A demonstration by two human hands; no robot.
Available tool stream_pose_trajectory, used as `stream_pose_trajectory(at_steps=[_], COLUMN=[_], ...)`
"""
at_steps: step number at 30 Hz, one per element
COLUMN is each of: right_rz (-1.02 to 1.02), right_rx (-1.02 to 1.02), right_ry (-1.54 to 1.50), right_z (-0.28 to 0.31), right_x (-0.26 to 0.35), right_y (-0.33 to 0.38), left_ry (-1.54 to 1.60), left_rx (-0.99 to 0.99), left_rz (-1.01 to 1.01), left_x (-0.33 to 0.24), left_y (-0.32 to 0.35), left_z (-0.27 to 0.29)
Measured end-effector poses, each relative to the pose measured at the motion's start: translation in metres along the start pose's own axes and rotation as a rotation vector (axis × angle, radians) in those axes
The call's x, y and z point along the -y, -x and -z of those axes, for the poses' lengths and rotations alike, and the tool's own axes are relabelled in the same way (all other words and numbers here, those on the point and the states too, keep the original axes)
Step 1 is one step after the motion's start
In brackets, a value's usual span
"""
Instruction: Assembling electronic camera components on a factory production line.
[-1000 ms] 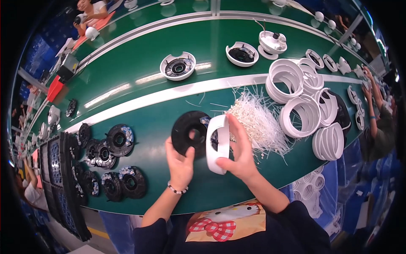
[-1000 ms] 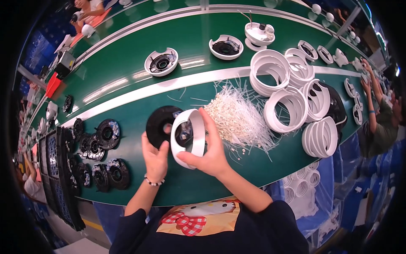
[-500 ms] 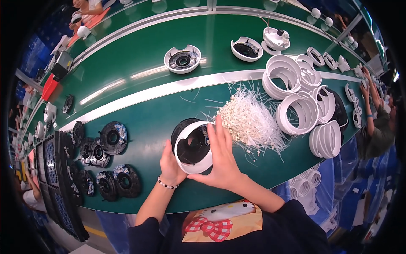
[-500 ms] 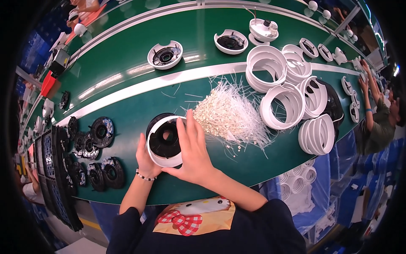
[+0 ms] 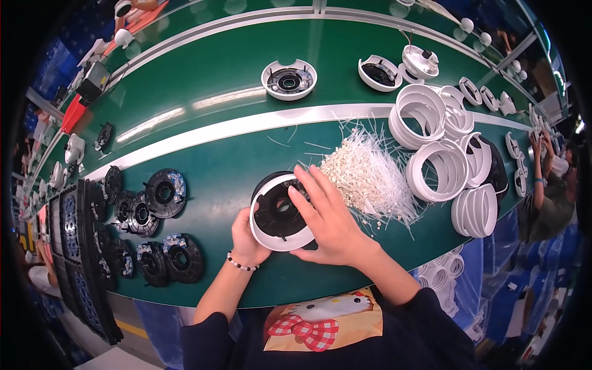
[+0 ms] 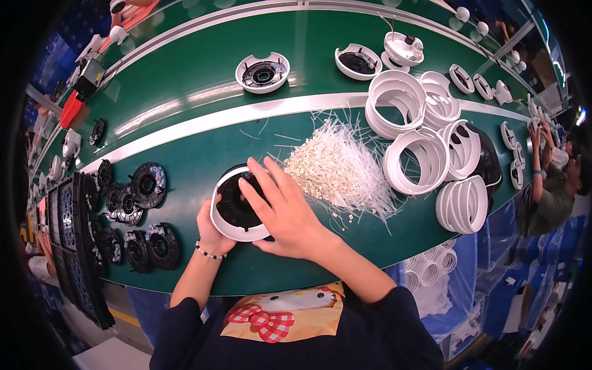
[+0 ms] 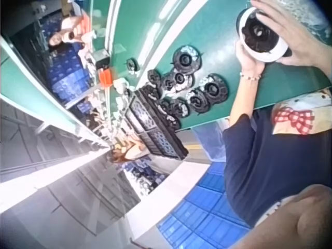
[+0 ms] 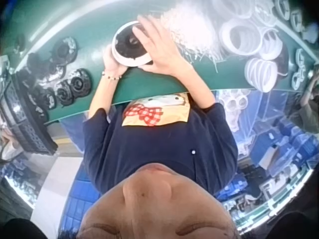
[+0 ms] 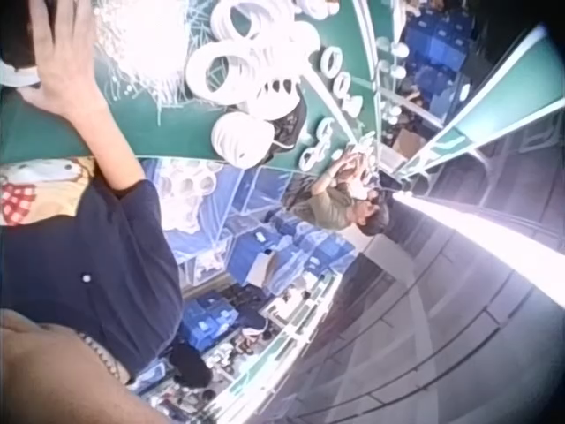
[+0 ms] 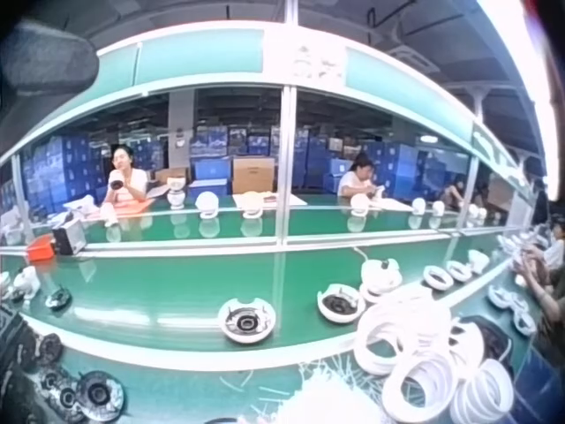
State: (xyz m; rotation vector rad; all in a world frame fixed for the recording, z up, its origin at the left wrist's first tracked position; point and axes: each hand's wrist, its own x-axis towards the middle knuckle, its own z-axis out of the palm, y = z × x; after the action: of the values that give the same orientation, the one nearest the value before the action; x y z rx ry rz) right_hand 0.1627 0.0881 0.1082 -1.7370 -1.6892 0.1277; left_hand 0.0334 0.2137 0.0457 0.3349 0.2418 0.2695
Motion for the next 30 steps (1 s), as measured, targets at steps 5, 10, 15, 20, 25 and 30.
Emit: stream_pose_trajectory(at_steps=[5,10,15,20,25,30], right_rz=[0.015,-0.258,-0.288,-0.249,-0.314,-0.279], right_rx=[-0.169,-0.182,-0.188,-0.171,-0.11,-0.069], right_ry=[-0.324,-0.597,-0.239,-0.299,-0.481,-0.197], right_z=[0.013,0.004,-0.012,-0.013,-0.017,-0.017], right_x=[-0.003,-0.015,0.005,0.008,-0.003,0.014], right_y=[0.003,0.011,0.013,0.012,0.02,0.017], left_ry=[-0.028,-0.142,-0.149,0.067,0.009,0.02], left_rx=[-0.089,-0.168,-0.072,-0.023,-0.168,-0.235], left_rz=[-0.033,-0.059,-0.082,0.093,0.089,0.062], left_x=[-0.006,0.001,0.011,0.002,0.005,0.011], left_y=[0.0,0.002,0.0,0.005,0.002,-0.001], left_z=[-0.006,-0.019,-0.031,-0.011,-0.021,-0.015])
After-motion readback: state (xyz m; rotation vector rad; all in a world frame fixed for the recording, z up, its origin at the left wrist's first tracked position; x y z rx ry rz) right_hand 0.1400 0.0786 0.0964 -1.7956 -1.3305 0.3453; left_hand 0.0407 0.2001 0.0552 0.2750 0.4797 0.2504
